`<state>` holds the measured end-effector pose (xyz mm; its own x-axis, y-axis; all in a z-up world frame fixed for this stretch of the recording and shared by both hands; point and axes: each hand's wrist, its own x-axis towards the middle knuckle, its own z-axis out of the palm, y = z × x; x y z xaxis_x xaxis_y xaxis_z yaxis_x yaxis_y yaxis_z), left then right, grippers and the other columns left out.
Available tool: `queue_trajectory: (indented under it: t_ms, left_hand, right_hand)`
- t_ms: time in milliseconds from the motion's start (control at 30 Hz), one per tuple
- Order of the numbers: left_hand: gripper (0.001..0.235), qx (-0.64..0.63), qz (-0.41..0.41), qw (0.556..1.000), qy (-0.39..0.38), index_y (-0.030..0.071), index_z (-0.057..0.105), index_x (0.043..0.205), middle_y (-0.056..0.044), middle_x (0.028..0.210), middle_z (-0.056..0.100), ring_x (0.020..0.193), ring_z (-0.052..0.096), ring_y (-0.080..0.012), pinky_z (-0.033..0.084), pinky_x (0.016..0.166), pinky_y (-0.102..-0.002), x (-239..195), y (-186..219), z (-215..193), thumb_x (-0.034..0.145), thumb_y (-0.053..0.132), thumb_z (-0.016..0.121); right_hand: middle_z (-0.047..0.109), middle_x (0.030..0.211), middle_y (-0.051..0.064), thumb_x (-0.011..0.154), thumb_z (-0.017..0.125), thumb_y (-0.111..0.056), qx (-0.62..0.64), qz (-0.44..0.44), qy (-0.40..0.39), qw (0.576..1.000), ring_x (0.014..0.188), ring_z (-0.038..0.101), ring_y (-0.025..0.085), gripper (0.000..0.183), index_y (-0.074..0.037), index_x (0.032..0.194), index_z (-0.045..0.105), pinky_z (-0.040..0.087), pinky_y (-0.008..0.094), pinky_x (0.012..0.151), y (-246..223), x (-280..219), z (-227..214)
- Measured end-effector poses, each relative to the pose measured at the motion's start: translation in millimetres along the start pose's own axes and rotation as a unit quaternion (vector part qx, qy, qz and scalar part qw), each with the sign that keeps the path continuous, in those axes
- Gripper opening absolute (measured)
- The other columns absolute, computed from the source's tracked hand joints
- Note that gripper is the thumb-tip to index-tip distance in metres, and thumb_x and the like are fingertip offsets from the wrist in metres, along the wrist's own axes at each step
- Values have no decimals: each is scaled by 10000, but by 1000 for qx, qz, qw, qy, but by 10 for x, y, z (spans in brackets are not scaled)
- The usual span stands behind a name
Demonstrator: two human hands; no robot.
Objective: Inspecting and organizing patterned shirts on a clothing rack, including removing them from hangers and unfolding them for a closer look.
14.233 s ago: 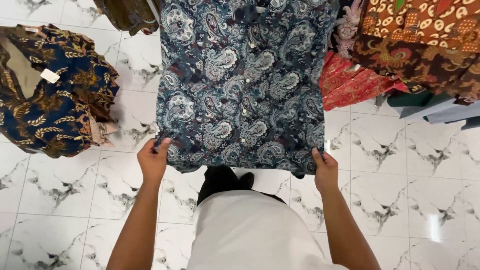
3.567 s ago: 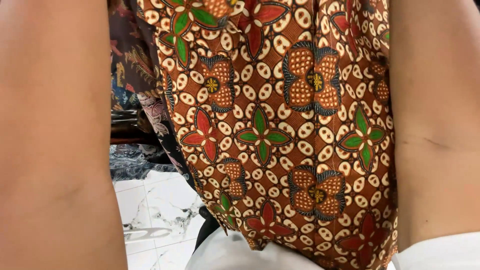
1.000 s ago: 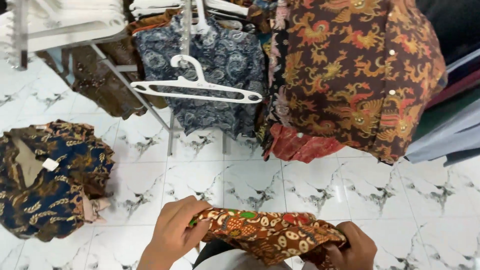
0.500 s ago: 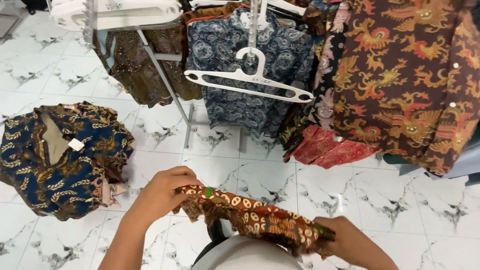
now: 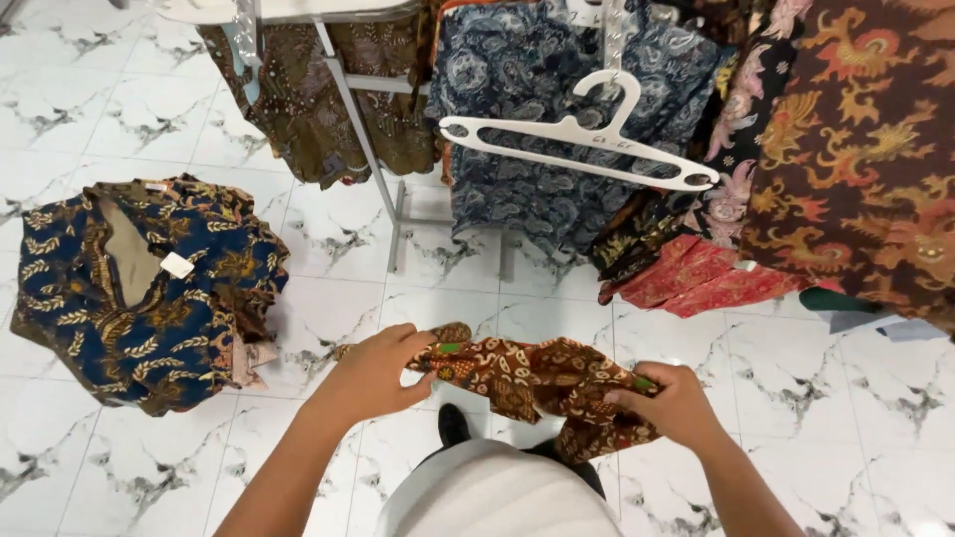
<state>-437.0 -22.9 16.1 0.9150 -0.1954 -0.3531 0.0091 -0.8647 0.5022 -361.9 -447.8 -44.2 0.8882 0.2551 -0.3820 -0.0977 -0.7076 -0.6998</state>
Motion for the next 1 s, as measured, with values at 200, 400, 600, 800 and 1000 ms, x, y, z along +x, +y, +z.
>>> queue_trajectory:
  t_ms: [200, 400, 600, 800, 1000]
  left_hand:
    - [452, 50, 59, 997, -20, 160, 664, 772, 20, 713, 584, 654, 544, -179, 405, 567, -353, 400, -633, 209, 1004, 540, 586]
    - [168, 167, 80, 983, 20, 155, 758, 845, -55, 905, 730, 812, 717, -358, 600, 748, -477, 759, -500, -33, 924, 268, 662]
    - [110, 74, 347, 728, 587, 89, 830, 905, -55, 1037, 792, 885, 734, -274, 590, 749, -373, 893, -88, -24, 860, -10, 816]
    - [259, -73, -17, 965, -253, 105, 799, 867, -94, 802, 760, 789, 719, -265, 543, 702, -362, 737, -941, 1465, 948, 328, 694]
    - [530, 95, -141, 983, -67, 299, 746, 1264, -99, 1135, 740, 1097, 727, -352, 558, 939, -526, 1347, -803, 1142, 753, 296, 887]
  right_hand:
    - [684, 895, 28, 880, 757, -399, -316, 52, -213, 923, 817, 615, 189, 237, -178, 924, 685, 416, 330, 670, -384, 165, -20]
    - [778, 983, 150, 837, 665, -247, -409, -15, -63, 910, 980, 751, 380, 301, -240, 1095, 820, 613, 495, 836, -223, 695, -158]
    - [701, 987, 139, 949, 609, -272, -258, -327, 385, 824, 982, 686, 363, 301, -134, 1175, 752, 565, 469, 805, 506, 742, 64]
    - [773, 950, 175, 846, 650, -160, -229, -52, -222, 946, 984, 733, 397, 226, -78, 998, 795, 600, 475, 854, 1226, 404, 338]
    - [784, 994, 143, 835, 738, -303, -246, 48, -127, 960, 1005, 743, 349, 285, -151, 1063, 816, 591, 445, 849, 643, 841, -179]
